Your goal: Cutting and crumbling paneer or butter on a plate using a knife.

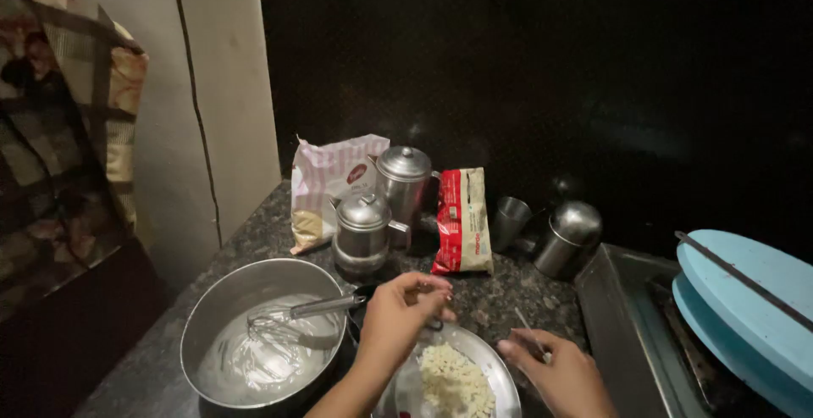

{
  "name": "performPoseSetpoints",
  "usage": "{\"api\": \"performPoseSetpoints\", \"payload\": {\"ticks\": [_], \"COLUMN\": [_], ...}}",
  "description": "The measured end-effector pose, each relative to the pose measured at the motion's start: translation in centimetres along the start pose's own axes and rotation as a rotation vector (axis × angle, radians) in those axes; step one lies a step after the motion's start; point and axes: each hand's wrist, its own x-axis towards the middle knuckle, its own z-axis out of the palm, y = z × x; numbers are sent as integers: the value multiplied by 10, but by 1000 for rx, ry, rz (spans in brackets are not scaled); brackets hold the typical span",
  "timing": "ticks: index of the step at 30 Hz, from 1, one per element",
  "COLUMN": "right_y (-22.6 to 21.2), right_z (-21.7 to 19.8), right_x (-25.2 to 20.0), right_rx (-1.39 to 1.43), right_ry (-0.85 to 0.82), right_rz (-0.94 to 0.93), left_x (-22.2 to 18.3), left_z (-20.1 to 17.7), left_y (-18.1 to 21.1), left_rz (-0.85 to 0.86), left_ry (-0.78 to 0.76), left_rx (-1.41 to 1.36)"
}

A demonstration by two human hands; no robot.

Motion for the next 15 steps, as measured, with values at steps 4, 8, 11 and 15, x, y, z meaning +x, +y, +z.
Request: {"api": "performPoseSetpoints", "payload": {"ticks": [4, 8, 11, 15], "right_y": [-16, -36, -57, -82], "right_z": [-21, -38, -51, -59], "right_x": [13, 14, 11, 21], "right_rx": [-21, 101, 200, 577], "right_ry": [-56, 44, 28, -204], "right_rz": [44, -115, -232, -377], "left_x": [27, 36, 29, 53], "left_z": [-14, -27, -33, -44], "left_y": [9, 61, 96, 97], "left_rz": [420, 245, 234, 332], "left_ry": [37, 15, 128, 141], "left_rx": [242, 230, 431, 460]}}
